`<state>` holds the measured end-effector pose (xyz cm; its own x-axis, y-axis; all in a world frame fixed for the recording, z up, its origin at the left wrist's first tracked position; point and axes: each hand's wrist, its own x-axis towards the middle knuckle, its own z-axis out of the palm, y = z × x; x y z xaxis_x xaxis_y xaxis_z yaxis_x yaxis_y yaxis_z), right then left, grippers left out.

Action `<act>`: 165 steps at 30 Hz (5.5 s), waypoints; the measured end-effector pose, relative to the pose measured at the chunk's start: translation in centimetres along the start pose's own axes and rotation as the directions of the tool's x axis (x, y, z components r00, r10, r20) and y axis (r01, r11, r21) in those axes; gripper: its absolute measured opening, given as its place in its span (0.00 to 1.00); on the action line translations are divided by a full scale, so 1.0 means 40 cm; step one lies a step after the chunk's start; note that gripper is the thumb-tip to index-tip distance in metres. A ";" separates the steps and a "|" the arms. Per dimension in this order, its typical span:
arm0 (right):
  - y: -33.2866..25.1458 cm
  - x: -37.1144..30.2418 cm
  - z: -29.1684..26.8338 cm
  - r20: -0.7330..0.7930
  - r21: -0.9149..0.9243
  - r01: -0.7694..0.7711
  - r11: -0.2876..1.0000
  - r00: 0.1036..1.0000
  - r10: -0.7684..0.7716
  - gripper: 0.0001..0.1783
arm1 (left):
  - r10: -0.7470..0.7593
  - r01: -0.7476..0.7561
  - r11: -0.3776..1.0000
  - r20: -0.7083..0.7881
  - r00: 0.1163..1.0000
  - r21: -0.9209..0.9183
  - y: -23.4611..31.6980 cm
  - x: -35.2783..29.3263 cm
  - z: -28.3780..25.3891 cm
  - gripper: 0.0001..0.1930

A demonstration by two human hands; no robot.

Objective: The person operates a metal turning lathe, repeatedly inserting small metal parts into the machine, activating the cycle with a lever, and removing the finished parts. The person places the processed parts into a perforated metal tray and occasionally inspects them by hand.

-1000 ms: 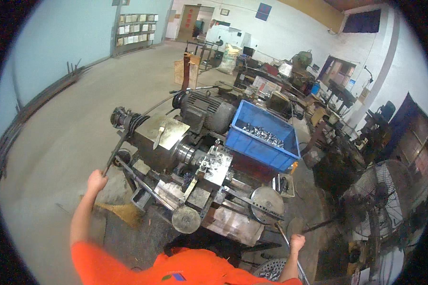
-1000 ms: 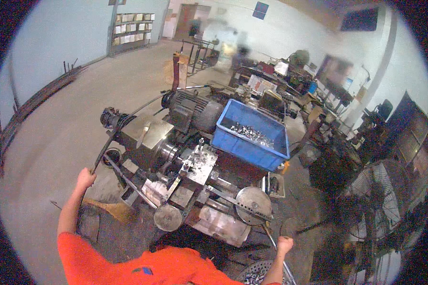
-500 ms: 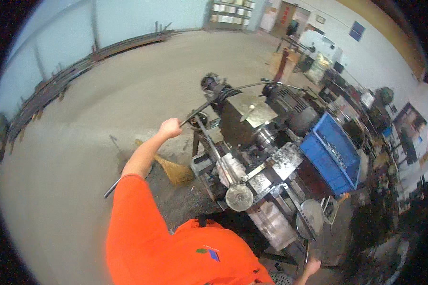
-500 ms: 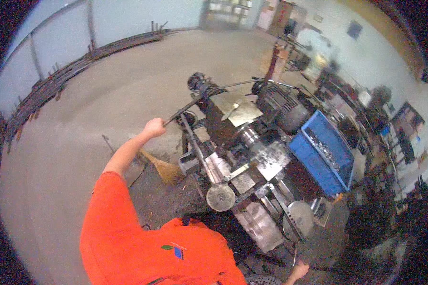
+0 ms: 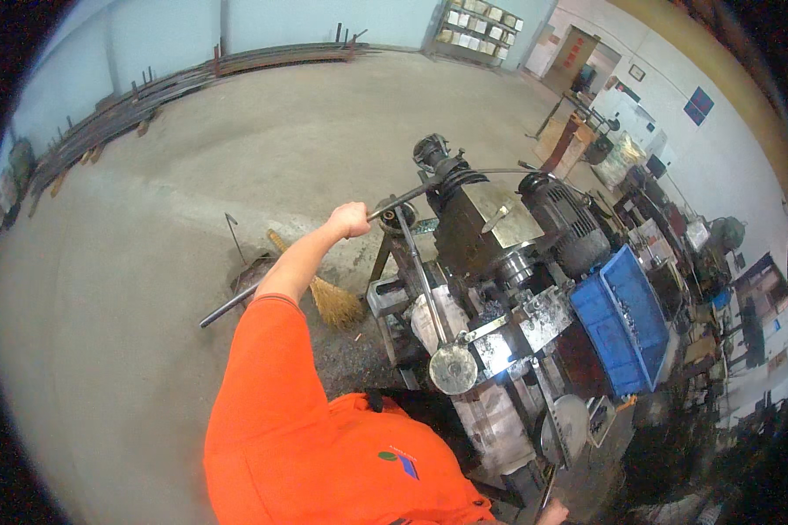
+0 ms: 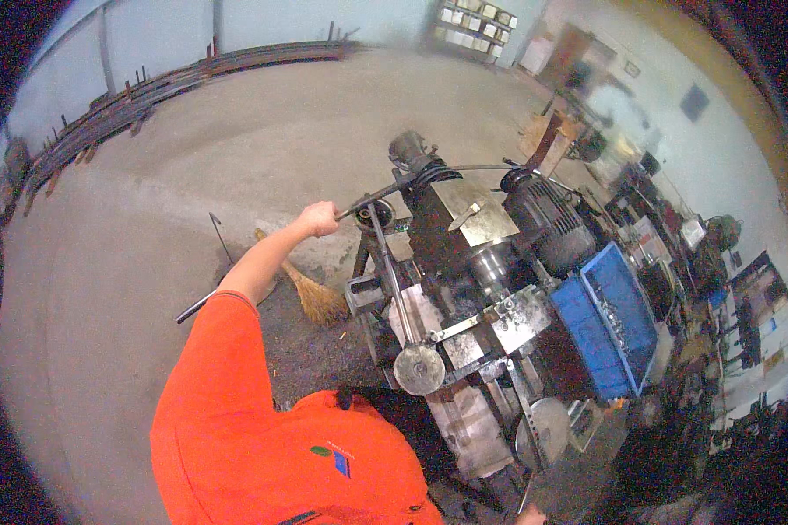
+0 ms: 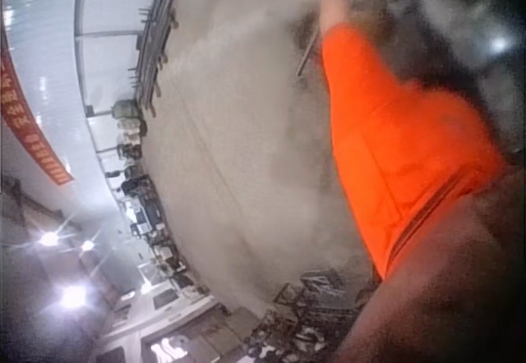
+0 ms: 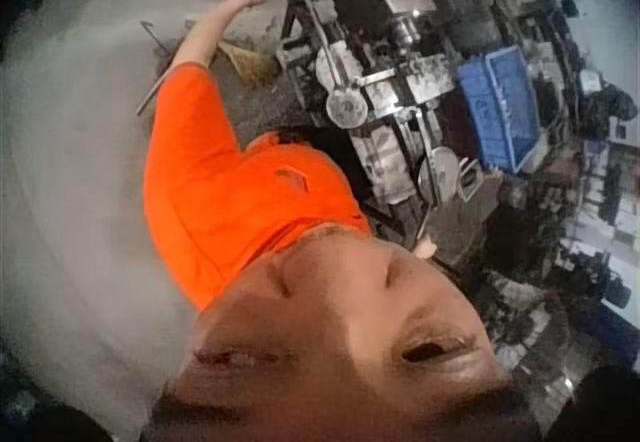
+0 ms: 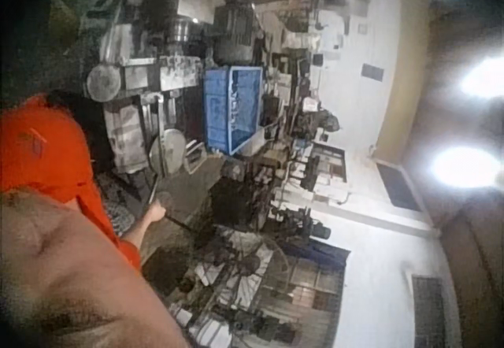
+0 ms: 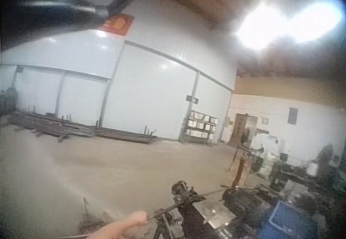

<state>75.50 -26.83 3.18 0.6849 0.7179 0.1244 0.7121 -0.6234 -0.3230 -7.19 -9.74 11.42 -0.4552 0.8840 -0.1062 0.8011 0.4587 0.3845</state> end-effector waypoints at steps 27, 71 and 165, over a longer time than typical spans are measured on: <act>-0.084 -0.010 -0.041 -0.007 0.128 -0.101 0.987 0.995 0.103 0.17 | -0.036 0.084 0.938 -0.145 0.989 0.337 0.010 0.019 0.023 0.15; -0.080 -0.008 -0.041 0.088 0.190 -0.176 0.966 0.983 0.161 0.17 | 0.905 -0.862 0.417 0.048 0.422 -0.289 0.564 -0.436 -0.076 0.19; -0.050 -0.039 -0.048 -0.080 0.249 -0.176 0.952 0.976 0.201 0.21 | 0.986 -0.933 -0.114 0.078 -0.148 -0.341 0.844 -0.662 -0.051 0.13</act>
<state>73.32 -27.30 5.43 0.8242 0.5508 0.1318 0.5195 -0.6426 -0.5631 31.13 -17.85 29.10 0.8877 0.3280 0.3233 0.2013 -0.9077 0.3682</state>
